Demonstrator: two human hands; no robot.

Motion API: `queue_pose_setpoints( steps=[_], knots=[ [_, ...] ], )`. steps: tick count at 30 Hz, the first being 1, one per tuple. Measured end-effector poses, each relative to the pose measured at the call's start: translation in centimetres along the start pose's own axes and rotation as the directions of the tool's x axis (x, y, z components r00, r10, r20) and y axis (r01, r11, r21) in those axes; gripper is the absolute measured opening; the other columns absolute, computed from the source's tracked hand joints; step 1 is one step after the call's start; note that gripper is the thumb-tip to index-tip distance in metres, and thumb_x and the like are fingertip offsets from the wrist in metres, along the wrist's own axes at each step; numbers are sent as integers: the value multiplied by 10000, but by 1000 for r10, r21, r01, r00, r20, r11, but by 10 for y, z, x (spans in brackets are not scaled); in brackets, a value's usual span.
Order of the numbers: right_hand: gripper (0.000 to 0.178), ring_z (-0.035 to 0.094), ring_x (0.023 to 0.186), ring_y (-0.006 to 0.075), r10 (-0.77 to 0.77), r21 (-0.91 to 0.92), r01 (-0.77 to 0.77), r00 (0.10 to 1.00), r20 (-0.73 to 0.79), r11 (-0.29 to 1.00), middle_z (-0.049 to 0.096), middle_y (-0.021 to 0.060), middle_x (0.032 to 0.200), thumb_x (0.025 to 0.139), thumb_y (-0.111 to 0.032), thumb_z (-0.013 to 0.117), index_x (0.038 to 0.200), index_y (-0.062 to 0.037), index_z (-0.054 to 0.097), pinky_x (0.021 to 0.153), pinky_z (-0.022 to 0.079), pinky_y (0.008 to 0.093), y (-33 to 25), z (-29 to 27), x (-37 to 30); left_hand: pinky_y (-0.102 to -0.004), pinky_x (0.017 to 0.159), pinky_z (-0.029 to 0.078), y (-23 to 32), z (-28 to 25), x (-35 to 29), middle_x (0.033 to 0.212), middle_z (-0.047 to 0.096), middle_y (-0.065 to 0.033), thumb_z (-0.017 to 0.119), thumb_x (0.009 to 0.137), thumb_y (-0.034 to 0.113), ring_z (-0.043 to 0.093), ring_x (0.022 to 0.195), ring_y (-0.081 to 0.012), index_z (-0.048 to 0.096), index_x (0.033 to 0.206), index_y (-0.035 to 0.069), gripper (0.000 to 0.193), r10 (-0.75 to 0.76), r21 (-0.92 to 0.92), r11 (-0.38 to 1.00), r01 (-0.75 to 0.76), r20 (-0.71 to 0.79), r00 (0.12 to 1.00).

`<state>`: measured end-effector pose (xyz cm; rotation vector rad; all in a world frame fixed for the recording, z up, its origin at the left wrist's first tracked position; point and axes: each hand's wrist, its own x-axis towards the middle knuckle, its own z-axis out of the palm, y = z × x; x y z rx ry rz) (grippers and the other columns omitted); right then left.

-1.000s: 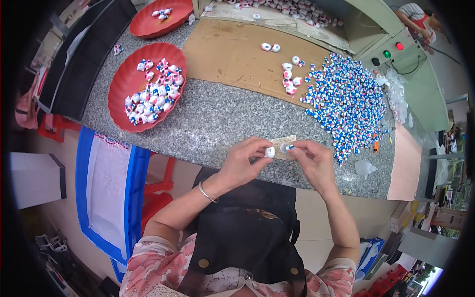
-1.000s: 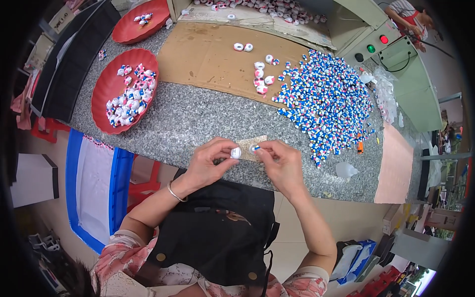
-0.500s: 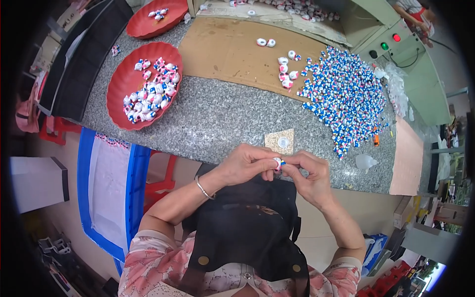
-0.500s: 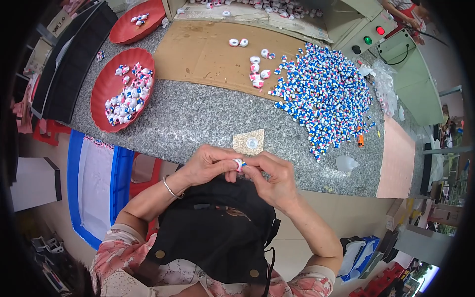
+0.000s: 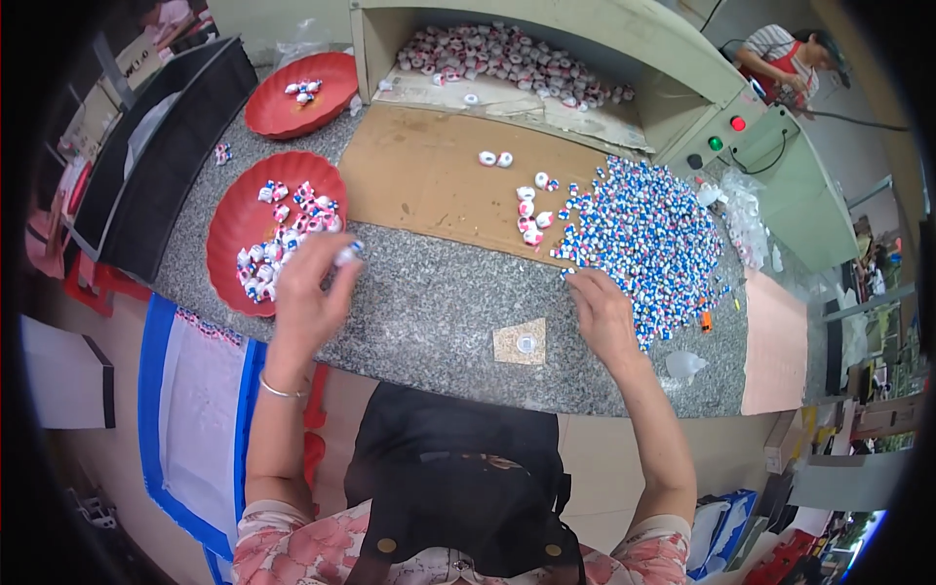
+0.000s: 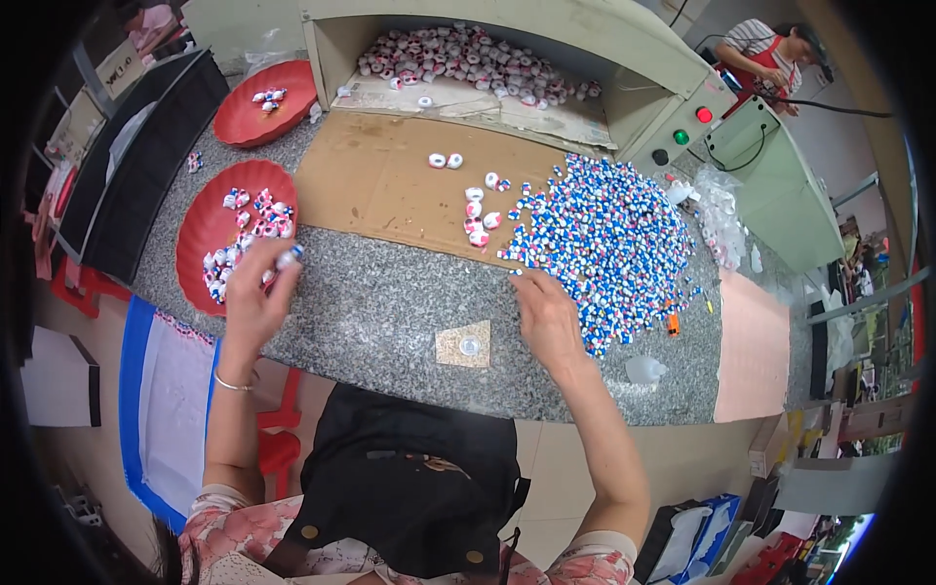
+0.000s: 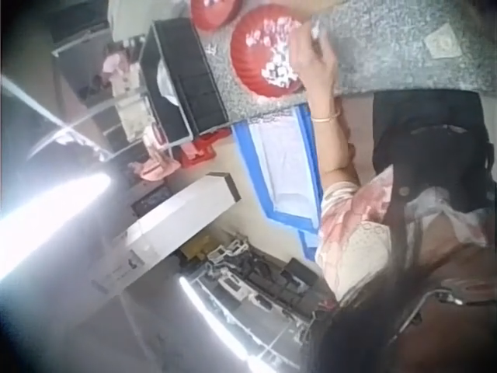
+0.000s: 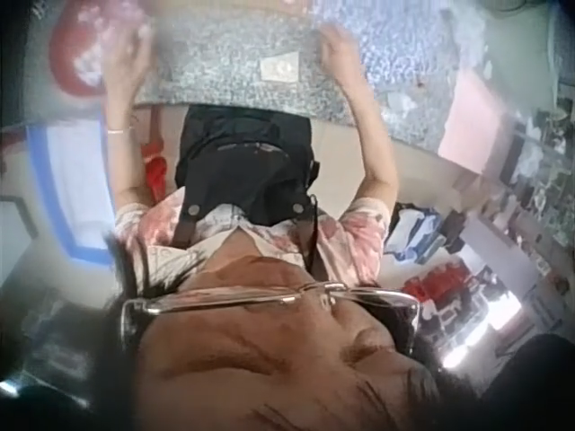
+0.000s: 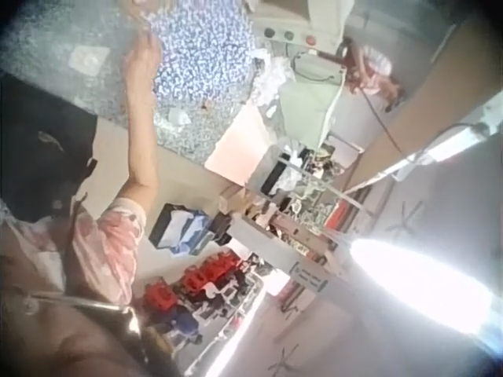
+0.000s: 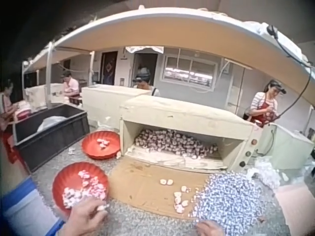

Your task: Inserting small pink components into white plastic bases at a factory workstation.

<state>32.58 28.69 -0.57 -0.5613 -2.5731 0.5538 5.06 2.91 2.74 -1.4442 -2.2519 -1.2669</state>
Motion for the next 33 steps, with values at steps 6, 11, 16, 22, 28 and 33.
queue_pose_setpoints(
  steps=[6,11,16,22,28,33],
  knots=[
    [165,613,912,335,-192,-287,247,959,208,925,620,164,931,738,50,540,870,5,628,786,502,420,19,12,31,-409,826,522,-2,22,36,1070,633,-163,697,791,26,649,936,-318,637,1070,22,285,192,122,977,-175,-146,970],
    [198,594,898,342,-217,-330,256,965,150,909,599,169,916,743,60,566,927,3,612,766,488,438,14,10,22,-432,838,511,34,128,51,1055,607,-154,645,818,12,632,983,-342,623,1096,22,280,97,-231,973,-26,299,949],
    [206,610,879,354,-29,-68,31,999,35,997,614,183,933,803,65,612,999,6,639,765,497,421,-15,-1,-48,-484,841,495,28,208,71,1078,601,-178,610,827,37,604,978,-405,615,1093,31,266,251,-261,950,-171,314,916],
    [160,654,786,346,194,51,-198,979,61,979,643,179,876,837,20,662,988,-21,698,703,526,389,-22,-11,-72,-486,850,492,40,201,85,1043,625,-194,621,827,57,597,993,-432,602,1128,46,302,210,-118,978,-174,548,809],
    [126,680,808,293,287,21,-293,946,151,956,686,154,898,849,-9,679,972,-12,704,713,529,358,-19,-18,-66,-281,806,507,42,137,31,1008,650,-83,631,930,83,620,920,-130,595,1194,7,276,-43,-709,342,617,644,764],
    [142,675,739,266,189,224,-221,969,156,949,672,141,876,853,-14,683,995,-8,681,660,523,355,-52,-10,-50,-273,861,519,34,100,-61,1053,647,-67,599,945,24,628,961,-128,586,1201,8,257,-163,-733,137,666,647,745]
  ],
)
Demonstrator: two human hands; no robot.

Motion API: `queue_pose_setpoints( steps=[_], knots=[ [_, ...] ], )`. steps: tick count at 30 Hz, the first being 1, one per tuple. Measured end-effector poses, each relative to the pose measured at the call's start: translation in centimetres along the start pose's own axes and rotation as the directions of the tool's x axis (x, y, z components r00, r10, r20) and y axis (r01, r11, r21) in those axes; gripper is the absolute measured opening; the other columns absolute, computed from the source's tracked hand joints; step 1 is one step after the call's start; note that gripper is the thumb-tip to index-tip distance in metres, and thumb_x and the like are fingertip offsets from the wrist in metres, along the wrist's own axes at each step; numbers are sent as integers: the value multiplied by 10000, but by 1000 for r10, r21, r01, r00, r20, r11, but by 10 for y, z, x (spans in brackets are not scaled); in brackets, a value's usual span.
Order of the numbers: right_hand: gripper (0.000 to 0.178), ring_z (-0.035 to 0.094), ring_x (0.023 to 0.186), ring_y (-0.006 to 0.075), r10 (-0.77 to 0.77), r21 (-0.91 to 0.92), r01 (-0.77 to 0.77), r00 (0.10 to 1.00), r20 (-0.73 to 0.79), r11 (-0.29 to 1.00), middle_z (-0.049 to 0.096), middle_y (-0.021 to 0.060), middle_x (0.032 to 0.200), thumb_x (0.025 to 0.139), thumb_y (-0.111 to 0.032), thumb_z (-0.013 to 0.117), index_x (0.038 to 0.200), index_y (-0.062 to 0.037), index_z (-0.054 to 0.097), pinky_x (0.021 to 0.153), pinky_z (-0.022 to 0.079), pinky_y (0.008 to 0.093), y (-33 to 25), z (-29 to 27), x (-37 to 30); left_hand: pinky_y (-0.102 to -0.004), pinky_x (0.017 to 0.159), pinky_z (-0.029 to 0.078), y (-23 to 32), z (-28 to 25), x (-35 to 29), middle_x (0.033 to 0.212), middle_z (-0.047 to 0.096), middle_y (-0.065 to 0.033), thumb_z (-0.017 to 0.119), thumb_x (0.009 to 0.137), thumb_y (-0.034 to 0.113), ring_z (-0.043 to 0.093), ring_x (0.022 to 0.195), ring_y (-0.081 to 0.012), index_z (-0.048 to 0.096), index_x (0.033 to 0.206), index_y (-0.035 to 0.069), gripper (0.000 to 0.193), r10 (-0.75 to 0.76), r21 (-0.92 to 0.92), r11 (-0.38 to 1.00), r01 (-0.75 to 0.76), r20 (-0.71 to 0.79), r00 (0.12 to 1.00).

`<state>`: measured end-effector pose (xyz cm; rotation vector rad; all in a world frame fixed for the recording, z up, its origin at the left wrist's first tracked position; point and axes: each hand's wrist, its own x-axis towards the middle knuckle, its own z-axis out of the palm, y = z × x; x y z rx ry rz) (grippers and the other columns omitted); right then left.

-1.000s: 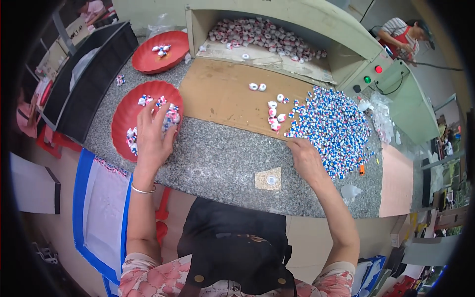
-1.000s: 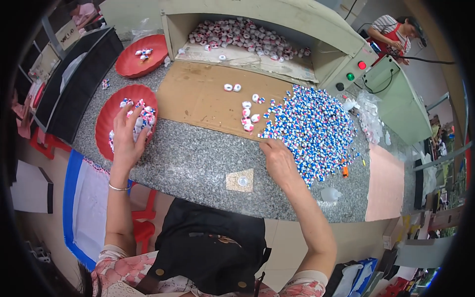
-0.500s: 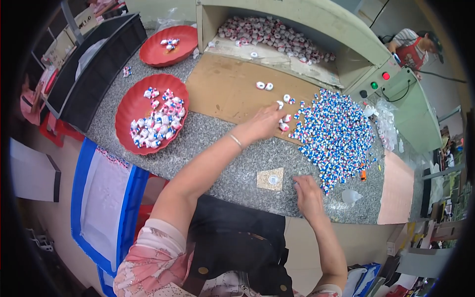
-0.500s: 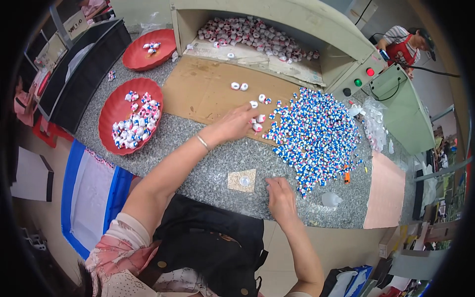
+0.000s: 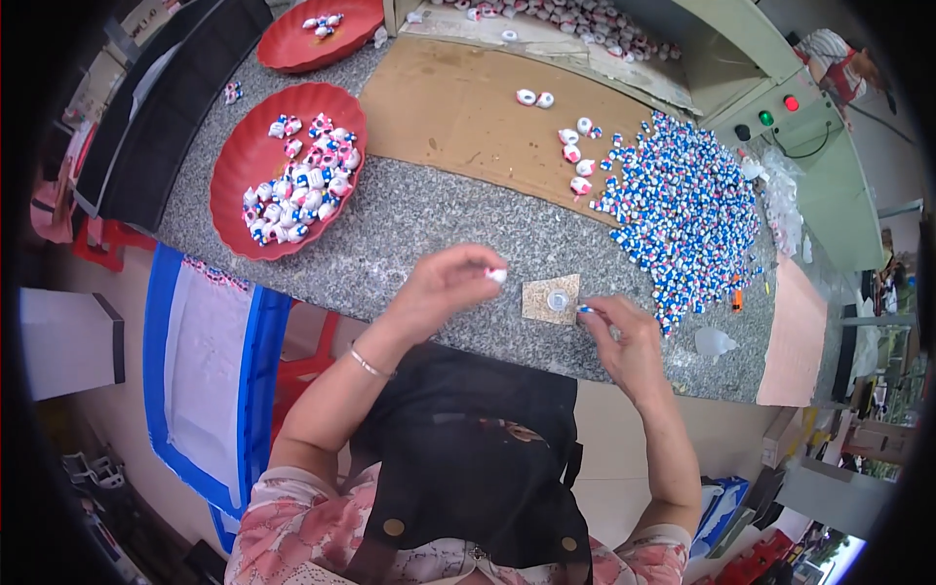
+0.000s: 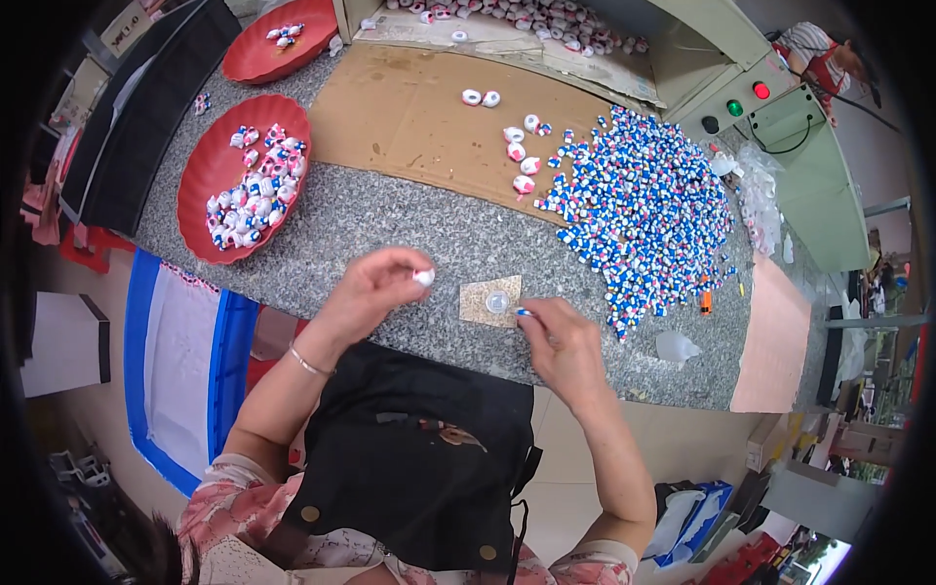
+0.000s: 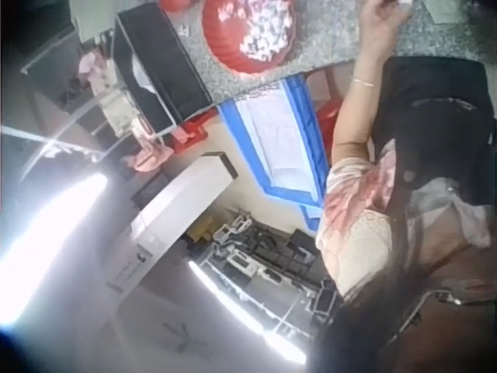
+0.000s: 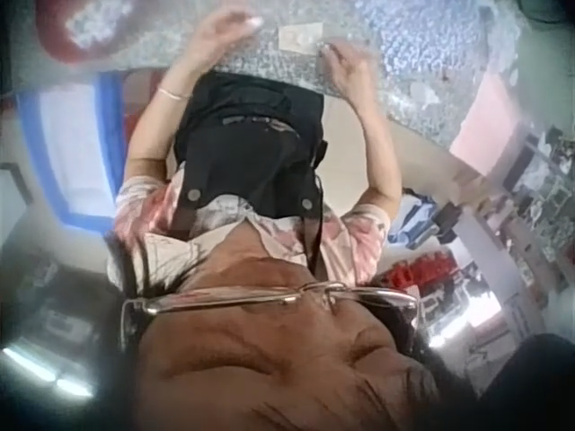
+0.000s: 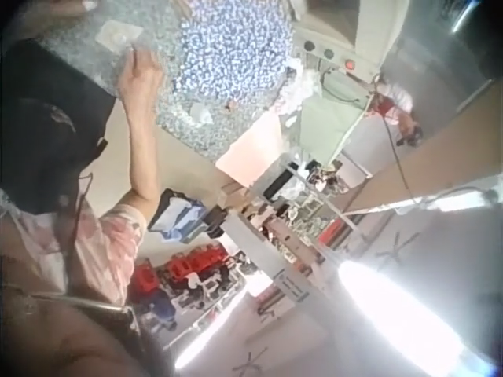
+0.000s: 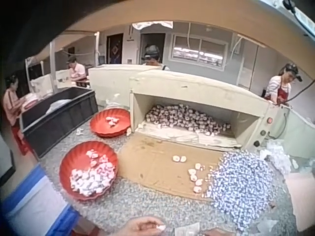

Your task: Inserting small pink components into white plastic bases at a factory workstation.

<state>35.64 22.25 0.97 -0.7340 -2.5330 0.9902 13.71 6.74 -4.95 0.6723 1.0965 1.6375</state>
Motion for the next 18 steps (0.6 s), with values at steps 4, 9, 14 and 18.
queue_pose_setpoints(
  steps=[4,9,14,18],
  knots=[
    [123,643,737,341,-255,-285,264,964,69,921,634,147,846,808,30,660,918,-26,669,634,512,410,-7,17,18,-293,853,539,4,6,-30,1125,653,-112,555,984,69,644,962,-148,566,1216,17,238,-43,-41,998,43,19,999],
    [108,636,724,342,-288,-348,310,951,114,885,617,146,817,800,36,640,897,-11,647,620,510,424,-9,23,20,-285,841,547,14,8,-33,1104,658,-98,549,997,114,653,954,-146,571,1234,27,253,-160,-312,932,184,101,982],
    [80,637,717,342,-214,-368,260,963,161,893,602,149,797,809,11,639,888,-2,630,615,510,432,-8,17,21,-262,817,556,16,13,-32,1096,657,-97,573,976,64,655,938,-137,569,1241,25,268,-219,-346,905,247,120,968],
    [55,632,696,346,-254,-386,282,960,121,879,588,150,780,813,-5,643,865,0,627,611,510,439,-12,22,24,-229,838,532,6,19,-29,1103,626,-51,643,907,-23,631,961,-102,577,1242,8,342,-142,3,990,142,76,987]
  ],
)
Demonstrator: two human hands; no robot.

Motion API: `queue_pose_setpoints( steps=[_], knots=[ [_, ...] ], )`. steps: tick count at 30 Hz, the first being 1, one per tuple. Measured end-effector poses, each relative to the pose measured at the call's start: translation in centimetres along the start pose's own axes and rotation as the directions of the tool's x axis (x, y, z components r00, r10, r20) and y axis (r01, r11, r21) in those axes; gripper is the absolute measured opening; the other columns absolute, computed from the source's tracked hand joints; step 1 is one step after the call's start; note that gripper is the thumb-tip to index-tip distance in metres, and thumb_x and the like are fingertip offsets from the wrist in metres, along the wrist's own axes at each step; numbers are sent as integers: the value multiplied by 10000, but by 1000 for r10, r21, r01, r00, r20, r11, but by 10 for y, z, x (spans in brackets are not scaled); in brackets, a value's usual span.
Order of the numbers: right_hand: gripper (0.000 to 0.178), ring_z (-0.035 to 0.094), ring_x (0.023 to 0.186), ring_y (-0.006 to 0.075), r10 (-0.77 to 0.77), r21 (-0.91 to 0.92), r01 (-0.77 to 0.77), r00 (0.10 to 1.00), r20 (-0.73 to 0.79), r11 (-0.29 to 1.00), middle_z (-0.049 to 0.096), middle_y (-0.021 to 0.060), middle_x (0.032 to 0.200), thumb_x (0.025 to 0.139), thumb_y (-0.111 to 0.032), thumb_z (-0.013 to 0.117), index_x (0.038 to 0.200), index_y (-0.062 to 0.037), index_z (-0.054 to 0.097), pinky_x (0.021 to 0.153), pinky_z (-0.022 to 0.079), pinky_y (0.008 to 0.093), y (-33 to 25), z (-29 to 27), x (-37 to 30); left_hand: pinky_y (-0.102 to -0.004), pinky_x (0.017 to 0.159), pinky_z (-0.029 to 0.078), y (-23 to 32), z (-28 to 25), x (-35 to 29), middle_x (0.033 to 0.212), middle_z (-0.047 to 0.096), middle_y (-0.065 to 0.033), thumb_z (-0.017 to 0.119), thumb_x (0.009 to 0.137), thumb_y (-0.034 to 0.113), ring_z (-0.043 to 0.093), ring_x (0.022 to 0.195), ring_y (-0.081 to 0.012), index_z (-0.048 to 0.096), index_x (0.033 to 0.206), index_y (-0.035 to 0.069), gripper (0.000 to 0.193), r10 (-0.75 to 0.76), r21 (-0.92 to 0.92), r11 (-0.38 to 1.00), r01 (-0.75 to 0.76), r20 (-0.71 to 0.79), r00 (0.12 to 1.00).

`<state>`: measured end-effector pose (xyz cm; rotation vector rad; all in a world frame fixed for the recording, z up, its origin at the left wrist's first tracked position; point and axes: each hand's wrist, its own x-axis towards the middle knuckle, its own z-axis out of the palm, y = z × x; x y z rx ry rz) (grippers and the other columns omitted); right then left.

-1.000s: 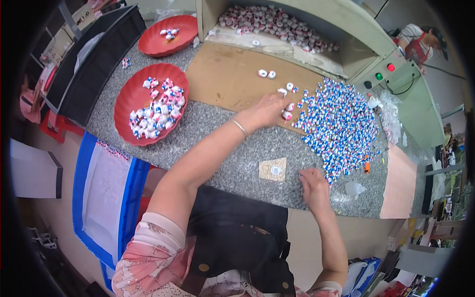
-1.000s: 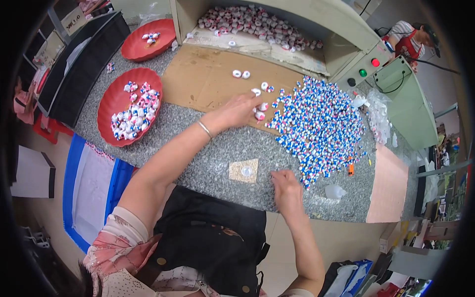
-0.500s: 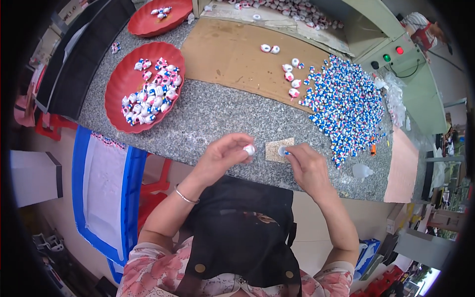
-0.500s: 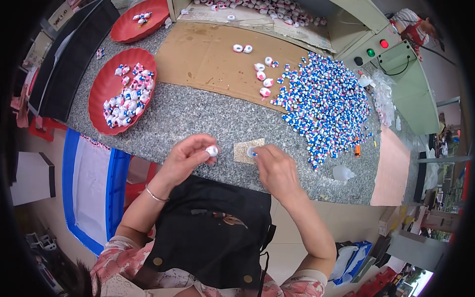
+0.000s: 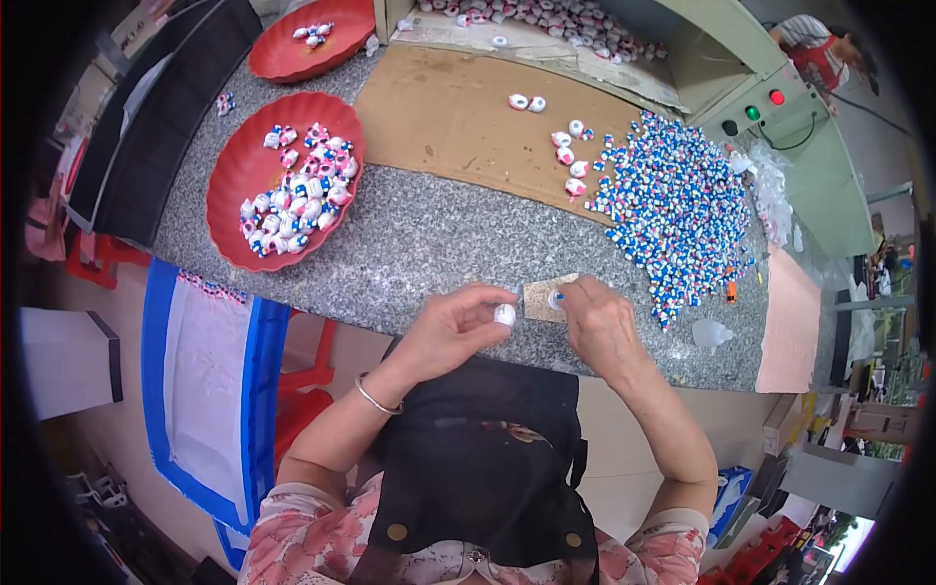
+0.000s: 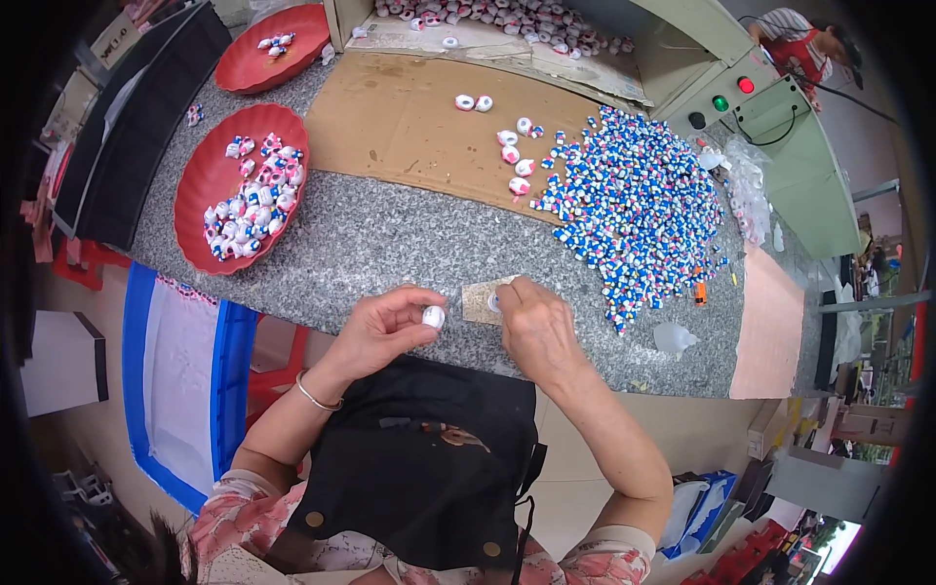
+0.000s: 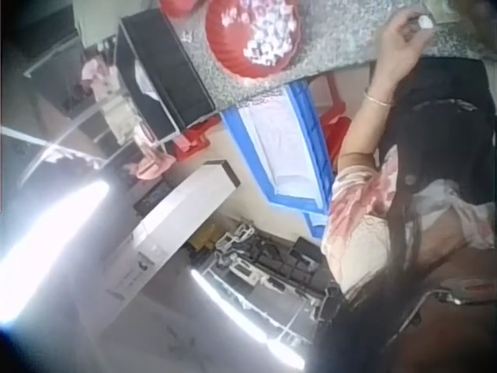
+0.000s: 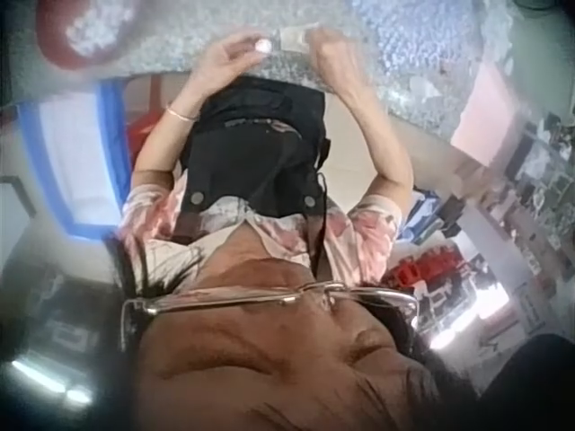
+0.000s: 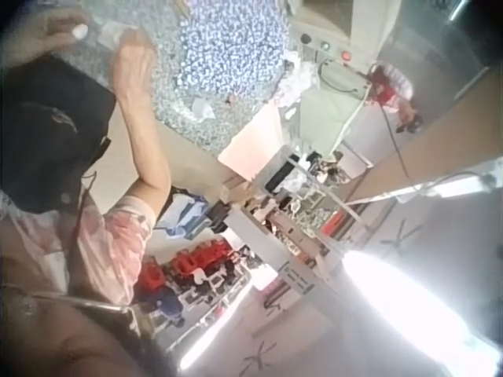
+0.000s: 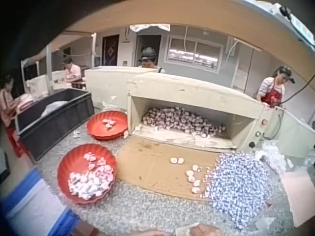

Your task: Inserting small pink components into white plastic bases at a factory workstation.

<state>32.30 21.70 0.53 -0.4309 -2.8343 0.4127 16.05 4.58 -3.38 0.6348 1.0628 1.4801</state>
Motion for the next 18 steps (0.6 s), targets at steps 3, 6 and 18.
queue_pose_setpoints(
  steps=[3,6,18],
  knots=[
    [40,628,681,351,-25,2,25,999,46,1000,581,152,771,817,-8,640,854,-1,627,607,509,444,0,-5,2,-230,846,533,-9,6,6,1109,610,-37,661,882,-50,628,970,-100,587,1222,-9,350,66,108,992,-62,-31,997],
    [51,627,668,350,-9,13,8,999,45,1000,584,161,773,821,-12,643,869,3,636,603,511,431,5,-4,0,-245,856,547,-15,11,14,1104,610,-44,670,864,-66,637,978,-116,602,1186,-23,332,149,231,964,-134,-52,987],
    [126,646,785,72,478,795,-561,777,410,231,705,44,895,919,-53,664,1016,26,680,686,525,235,-9,-13,-23,-263,776,582,-17,31,26,1065,650,-111,725,796,-67,675,933,-166,663,1110,-5,326,471,581,703,-410,52,881]
  ],
)
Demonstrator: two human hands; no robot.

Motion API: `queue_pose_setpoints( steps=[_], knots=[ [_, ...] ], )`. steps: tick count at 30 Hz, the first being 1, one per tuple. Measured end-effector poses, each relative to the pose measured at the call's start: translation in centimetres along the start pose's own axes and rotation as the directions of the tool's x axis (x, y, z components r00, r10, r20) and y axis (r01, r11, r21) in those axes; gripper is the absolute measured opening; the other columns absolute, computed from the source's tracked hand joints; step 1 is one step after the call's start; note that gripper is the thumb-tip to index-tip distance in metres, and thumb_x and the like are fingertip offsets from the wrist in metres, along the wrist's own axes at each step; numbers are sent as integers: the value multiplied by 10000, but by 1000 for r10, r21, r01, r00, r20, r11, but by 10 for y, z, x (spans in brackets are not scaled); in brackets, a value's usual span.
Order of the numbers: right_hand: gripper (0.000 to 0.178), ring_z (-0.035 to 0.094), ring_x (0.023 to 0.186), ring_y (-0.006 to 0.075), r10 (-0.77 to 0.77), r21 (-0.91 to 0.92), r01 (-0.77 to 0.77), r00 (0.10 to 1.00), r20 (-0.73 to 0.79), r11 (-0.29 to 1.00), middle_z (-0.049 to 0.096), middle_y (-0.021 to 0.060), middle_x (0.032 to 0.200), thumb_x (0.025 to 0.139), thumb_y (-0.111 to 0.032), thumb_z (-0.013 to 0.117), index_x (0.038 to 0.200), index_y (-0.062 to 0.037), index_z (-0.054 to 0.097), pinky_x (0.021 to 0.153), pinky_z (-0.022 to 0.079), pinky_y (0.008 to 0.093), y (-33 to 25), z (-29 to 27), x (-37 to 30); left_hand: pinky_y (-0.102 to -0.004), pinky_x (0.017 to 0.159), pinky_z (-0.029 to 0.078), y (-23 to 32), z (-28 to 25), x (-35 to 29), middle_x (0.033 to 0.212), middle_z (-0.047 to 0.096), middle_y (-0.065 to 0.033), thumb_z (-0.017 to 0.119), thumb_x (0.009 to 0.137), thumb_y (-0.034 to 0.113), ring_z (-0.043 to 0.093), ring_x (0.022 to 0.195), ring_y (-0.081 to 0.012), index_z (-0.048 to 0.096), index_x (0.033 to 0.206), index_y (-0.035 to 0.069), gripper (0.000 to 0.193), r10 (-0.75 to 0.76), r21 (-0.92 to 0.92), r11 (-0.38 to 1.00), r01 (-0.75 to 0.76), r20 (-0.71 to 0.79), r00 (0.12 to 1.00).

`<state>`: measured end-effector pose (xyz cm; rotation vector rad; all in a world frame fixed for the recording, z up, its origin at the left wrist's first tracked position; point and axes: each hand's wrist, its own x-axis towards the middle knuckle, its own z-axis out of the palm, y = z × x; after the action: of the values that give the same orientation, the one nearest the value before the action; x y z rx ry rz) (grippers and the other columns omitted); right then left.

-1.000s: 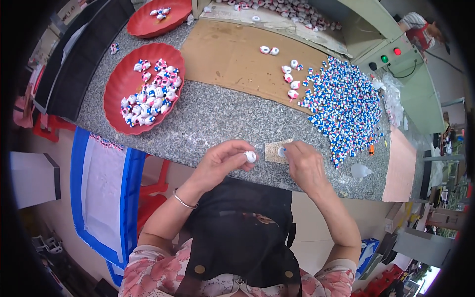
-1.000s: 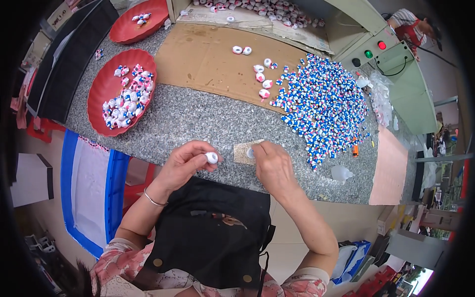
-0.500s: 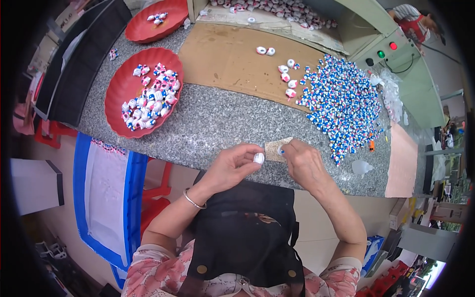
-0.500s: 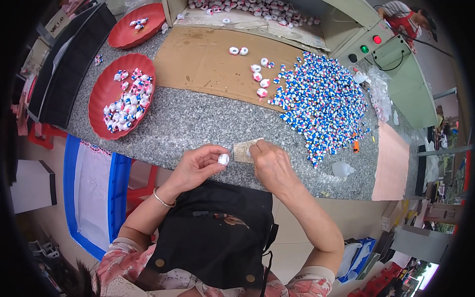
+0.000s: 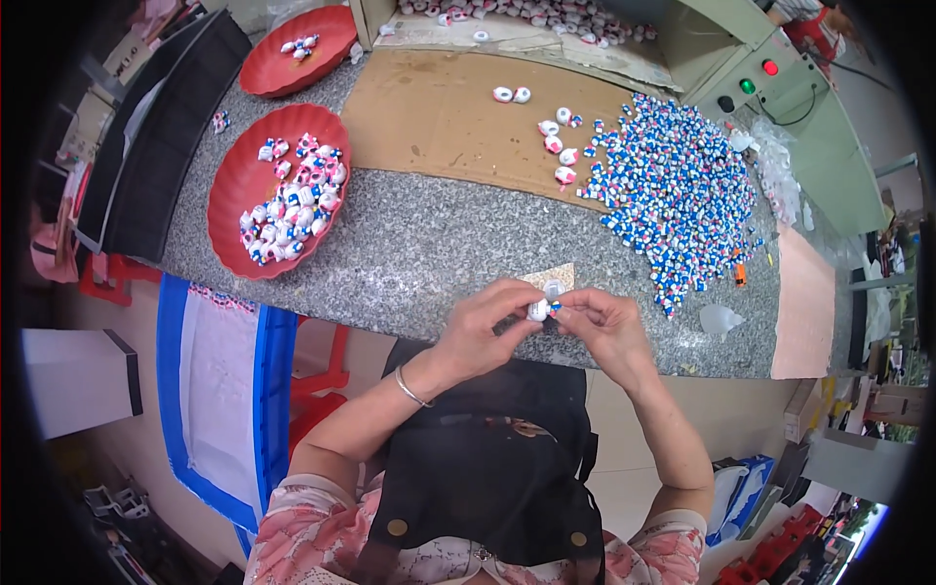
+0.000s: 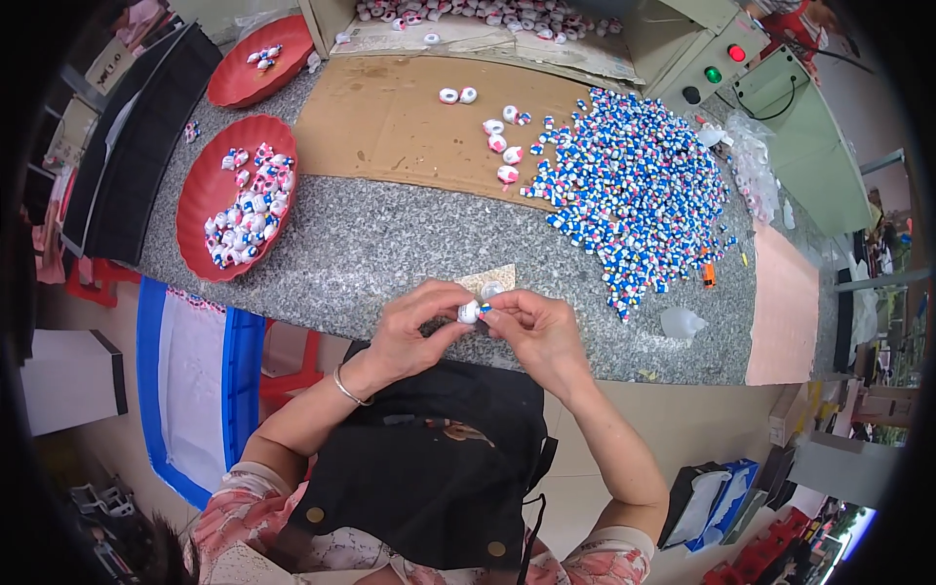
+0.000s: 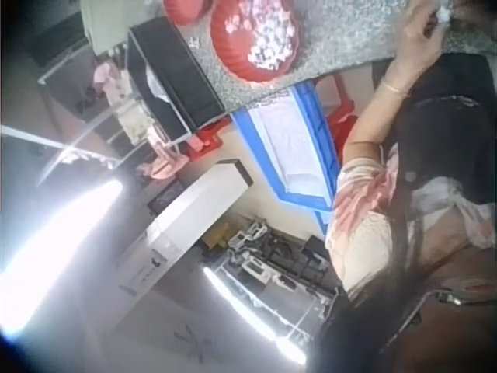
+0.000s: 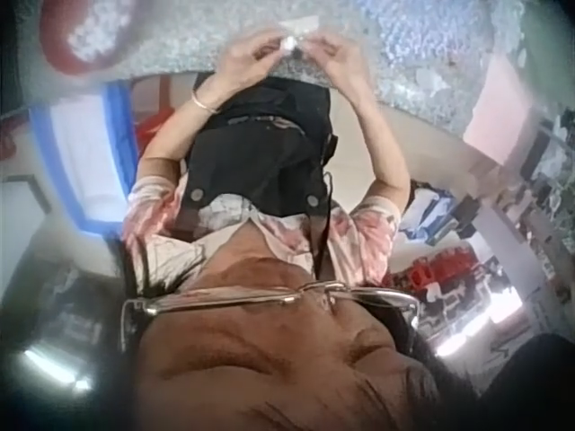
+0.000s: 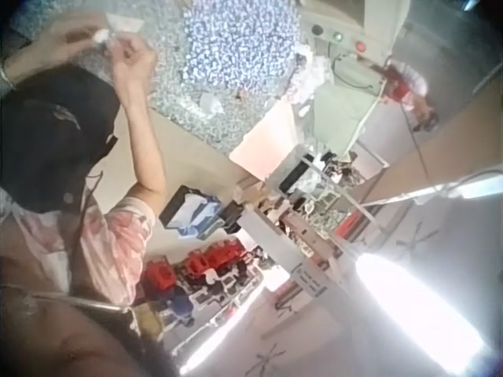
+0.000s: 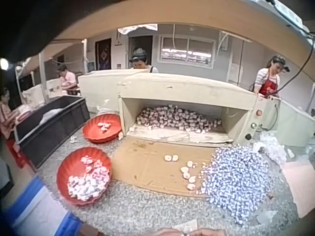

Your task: Inserting small pink components into white plastic bases at a factory workstation.

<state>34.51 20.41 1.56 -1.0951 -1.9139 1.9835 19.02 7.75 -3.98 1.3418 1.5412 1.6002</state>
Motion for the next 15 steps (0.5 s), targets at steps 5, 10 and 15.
queue_pose_setpoints(
  steps=[5,10,15],
  knots=[
    [110,662,766,110,-180,-284,177,984,14,942,698,49,837,880,-24,690,985,8,694,675,535,262,-14,3,-14,-255,708,567,4,-17,9,1025,669,-113,676,873,-6,682,851,-155,671,1178,5,306,-18,-130,990,49,227,974],
    [98,670,714,185,-504,-466,506,852,139,726,689,101,827,817,12,722,914,1,711,616,512,285,-14,6,-20,-238,675,553,13,-17,6,984,676,-117,565,978,61,679,773,-139,650,1204,-28,257,-216,-374,845,383,416,883],
    [109,664,693,196,-480,-432,447,876,37,783,685,103,825,818,4,723,926,-3,708,607,512,294,1,7,-24,-244,672,553,8,-2,2,959,691,-119,560,981,69,676,766,-138,652,1203,-25,257,-250,-412,798,440,438,864]
  ],
)
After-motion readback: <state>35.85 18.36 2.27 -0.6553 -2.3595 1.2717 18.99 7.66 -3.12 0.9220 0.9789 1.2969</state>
